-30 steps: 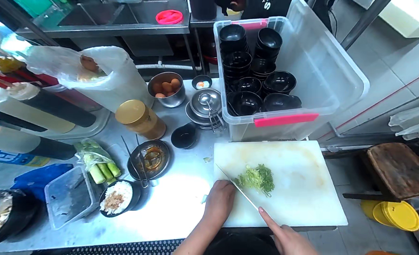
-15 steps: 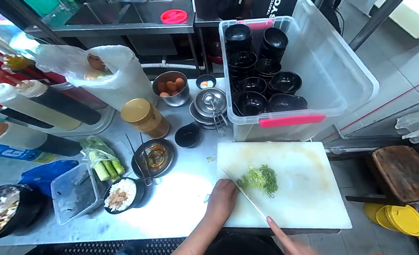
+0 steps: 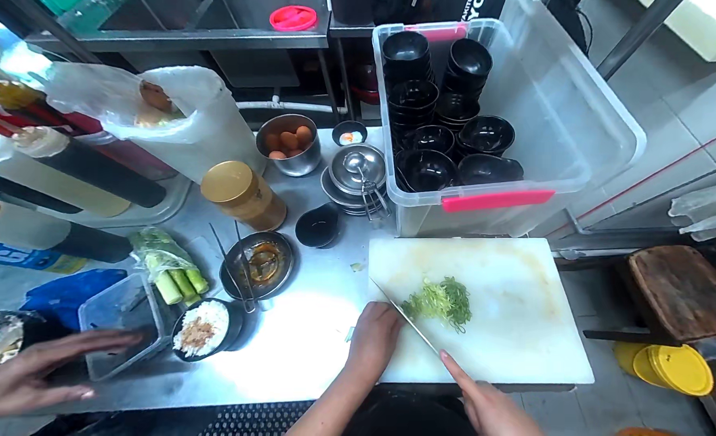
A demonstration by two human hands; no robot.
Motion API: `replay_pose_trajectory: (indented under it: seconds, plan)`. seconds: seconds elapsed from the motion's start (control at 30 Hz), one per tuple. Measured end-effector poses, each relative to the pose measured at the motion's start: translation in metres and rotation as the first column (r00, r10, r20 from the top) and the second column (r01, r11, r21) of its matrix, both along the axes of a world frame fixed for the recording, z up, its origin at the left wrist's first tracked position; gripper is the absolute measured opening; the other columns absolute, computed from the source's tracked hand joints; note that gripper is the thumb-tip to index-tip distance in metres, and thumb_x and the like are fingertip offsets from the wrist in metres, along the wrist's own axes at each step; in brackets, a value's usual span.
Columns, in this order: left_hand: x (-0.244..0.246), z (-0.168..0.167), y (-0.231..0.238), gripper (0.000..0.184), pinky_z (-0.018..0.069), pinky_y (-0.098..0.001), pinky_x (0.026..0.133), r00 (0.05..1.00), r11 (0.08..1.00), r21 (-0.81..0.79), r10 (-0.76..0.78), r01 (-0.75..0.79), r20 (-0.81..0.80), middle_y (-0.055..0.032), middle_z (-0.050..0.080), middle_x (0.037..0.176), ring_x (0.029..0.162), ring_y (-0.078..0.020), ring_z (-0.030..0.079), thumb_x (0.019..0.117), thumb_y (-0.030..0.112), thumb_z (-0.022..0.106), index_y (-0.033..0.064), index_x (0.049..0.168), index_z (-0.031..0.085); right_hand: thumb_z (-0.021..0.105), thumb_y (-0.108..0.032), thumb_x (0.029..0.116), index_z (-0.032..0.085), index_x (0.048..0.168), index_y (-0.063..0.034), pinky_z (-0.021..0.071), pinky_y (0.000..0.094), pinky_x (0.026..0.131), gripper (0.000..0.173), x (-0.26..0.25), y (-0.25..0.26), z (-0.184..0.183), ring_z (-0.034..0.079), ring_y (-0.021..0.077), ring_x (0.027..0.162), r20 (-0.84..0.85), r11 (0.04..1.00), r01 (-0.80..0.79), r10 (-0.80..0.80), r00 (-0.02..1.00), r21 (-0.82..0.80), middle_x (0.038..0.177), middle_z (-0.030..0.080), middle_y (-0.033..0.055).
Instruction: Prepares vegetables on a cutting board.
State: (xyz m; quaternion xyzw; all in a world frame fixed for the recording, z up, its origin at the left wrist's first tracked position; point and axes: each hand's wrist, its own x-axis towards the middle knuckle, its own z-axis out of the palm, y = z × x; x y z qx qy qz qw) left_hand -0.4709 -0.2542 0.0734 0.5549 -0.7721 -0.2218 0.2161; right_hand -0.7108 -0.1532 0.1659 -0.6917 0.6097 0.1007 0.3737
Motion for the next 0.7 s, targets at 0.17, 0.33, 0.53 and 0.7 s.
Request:
replay_pose_trajectory:
  seconds: [0.17,0.33,0.53,0.7]
  plan:
    - [0.002,-0.002,0.002,0.025,0.0533,-0.0323,0.100,1.000,0.999,-0.033,0.010,-0.010,-0.001,-0.0005,0.072,0.104,0.111,-0.0166,0.065,0.1013,0.033,0.061,0.0135,0.095,0.074,0.043,-0.015,0.1054,0.020,0.166,-0.0337,0.0575,0.0585,0.067,0.067,-0.005,0.006,0.023,0.071,0.0415,0.077,0.008,1.000,-0.007,0.007,1.000,-0.001,0.088,0.070,0.0211]
    - [0.003,-0.006,0.003,0.025,0.0529,-0.0312,0.101,1.000,0.998,-0.067,-0.015,0.014,-0.020,0.0007,0.072,0.105,0.112,-0.0155,0.065,0.1026,0.033,0.060,0.0141,0.096,0.076,0.045,-0.012,0.1047,0.017,0.166,-0.0324,0.0575,0.0596,0.068,0.071,-0.007,0.013,0.001,0.070,0.0406,0.076,0.066,1.000,-0.002,0.002,0.998,-0.001,0.085,0.070,0.0192]
    - [0.007,-0.004,0.012,0.024,0.0524,-0.0322,0.104,0.997,0.990,-0.120,-0.070,0.073,0.033,-0.0031,0.072,0.114,0.118,-0.0183,0.064,0.1026,0.023,0.054,0.0126,0.106,0.076,0.044,-0.015,0.1054,0.013,0.166,-0.0361,0.0581,0.0575,0.071,0.071,0.002,-0.003,0.000,0.071,0.0395,0.079,0.034,0.999,-0.010,0.009,0.999,0.036,0.086,0.071,0.0183]
    - [0.013,-0.002,0.013,0.025,0.0527,-0.0324,0.101,0.996,0.992,-0.095,-0.085,0.086,0.016,-0.0030,0.071,0.112,0.114,-0.0181,0.064,0.1032,0.023,0.055,0.0135,0.108,0.077,0.044,-0.015,0.1052,0.018,0.166,-0.0372,0.0577,0.0576,0.067,0.069,-0.006,0.013,0.014,0.070,0.0416,0.078,0.000,1.000,-0.010,0.010,1.000,-0.022,0.090,0.070,0.0220]
